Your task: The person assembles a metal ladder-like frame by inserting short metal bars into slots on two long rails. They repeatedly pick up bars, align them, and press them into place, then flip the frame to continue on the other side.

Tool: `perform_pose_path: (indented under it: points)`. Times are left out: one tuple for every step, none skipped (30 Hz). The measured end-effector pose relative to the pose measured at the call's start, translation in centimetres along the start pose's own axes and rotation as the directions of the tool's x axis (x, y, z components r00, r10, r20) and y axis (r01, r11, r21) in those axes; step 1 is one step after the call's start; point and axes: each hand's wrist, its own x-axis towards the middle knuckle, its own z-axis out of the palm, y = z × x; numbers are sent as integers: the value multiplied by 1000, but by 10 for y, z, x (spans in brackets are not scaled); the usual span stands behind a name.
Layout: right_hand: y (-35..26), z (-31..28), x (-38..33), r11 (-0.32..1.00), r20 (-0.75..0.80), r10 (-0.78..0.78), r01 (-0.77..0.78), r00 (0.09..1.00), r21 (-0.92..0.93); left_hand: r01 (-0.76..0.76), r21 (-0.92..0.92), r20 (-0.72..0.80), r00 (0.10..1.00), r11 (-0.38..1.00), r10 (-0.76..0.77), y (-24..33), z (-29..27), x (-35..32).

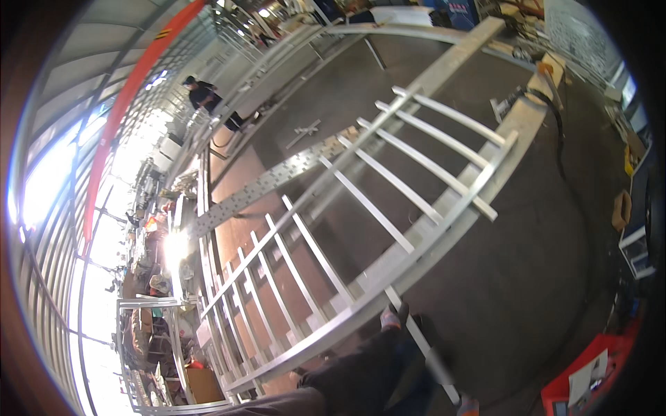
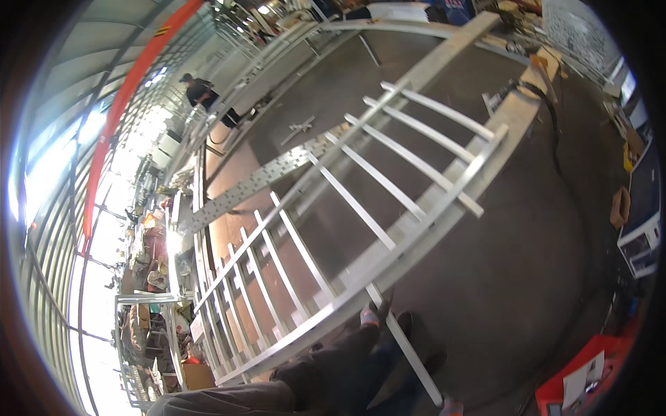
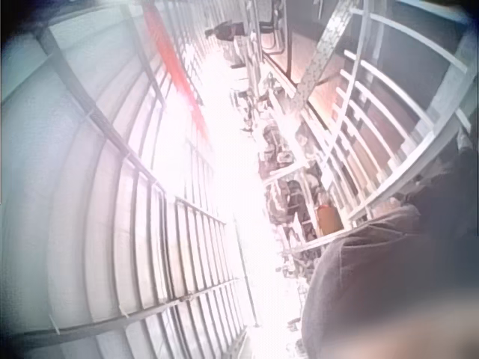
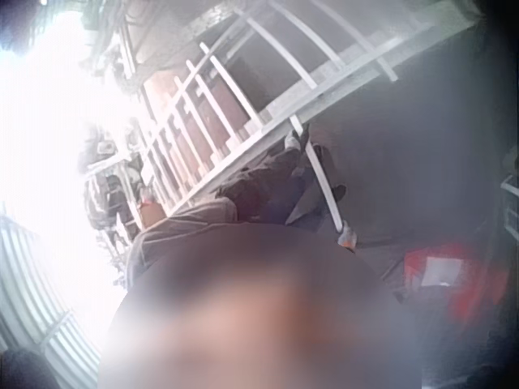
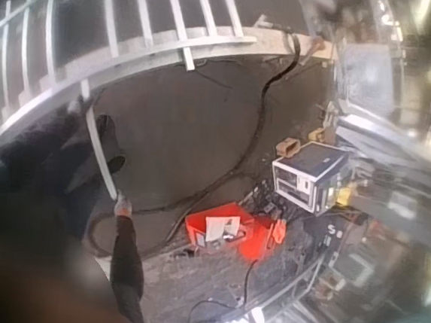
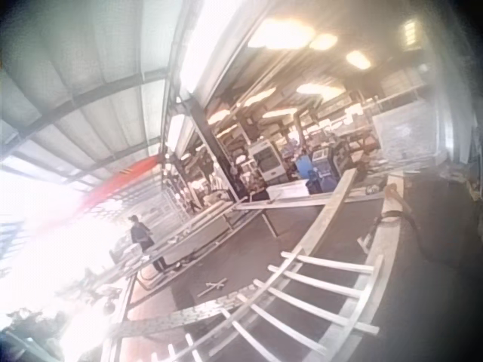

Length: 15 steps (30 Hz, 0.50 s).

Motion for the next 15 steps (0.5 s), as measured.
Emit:
perform_pose_path:
  points:
    - [3,-3,5,999,11,20,-19,1000,-33,3,71,11,1000,997,-3,4,0,-2]
    - [5,-5,12,998,15,29,-28,999,-47,-23,58,-4,1000,998,23,9,0,-3]
    - [7,-7,15,998,15,31,-30,999,-62,-22,85,-16,1000,996,23,12,-1,-6]
    - [9,-9,18,997,11,30,-29,999,-72,15,-21,-11,1000,1000,-15,16,0,-8]
    - [12,-9,18,996,6,26,-26,1000,-82,63,-106,-9,998,992,-65,18,-2,-9]
    - [15,-8,18,996,-3,17,-18,1000,-92,106,-193,37,994,975,-101,19,-1,-13]
    - [18,-7,15,995,-9,10,-11,1000,-104,62,21,-13,998,998,-62,21,-4,-10]
    - [21,-4,14,993,-15,4,-5,1000,-117,-29,87,-48,998,996,33,21,-4,-12]
    - [24,-1,11,991,-20,-10,8,1000,-134,-53,182,-72,995,982,67,23,-5,-8]
    - [25,4,9,989,-9,-9,8,1000,-146,-32,27,-50,998,999,34,23,-5,-7]
    - [27,7,7,977,35,52,-43,998,-208,46,-105,16,999,993,-45,24,-5,-5]
    - [27,10,8,993,61,20,-13,998,-118,42,-75,-36,998,996,-45,25,-6,-4]
    - [27,10,10,996,119,48,-38,992,-84,49,-39,-48,998,998,-51,27,-6,-4]
    - [26,7,14,980,-134,-90,64,987,-186,53,9,-33,998,999,-53,30,-7,-5]
    - [22,3,19,935,-278,-257,165,926,-314,52,60,-44,998,997,-49,33,-9,-8]
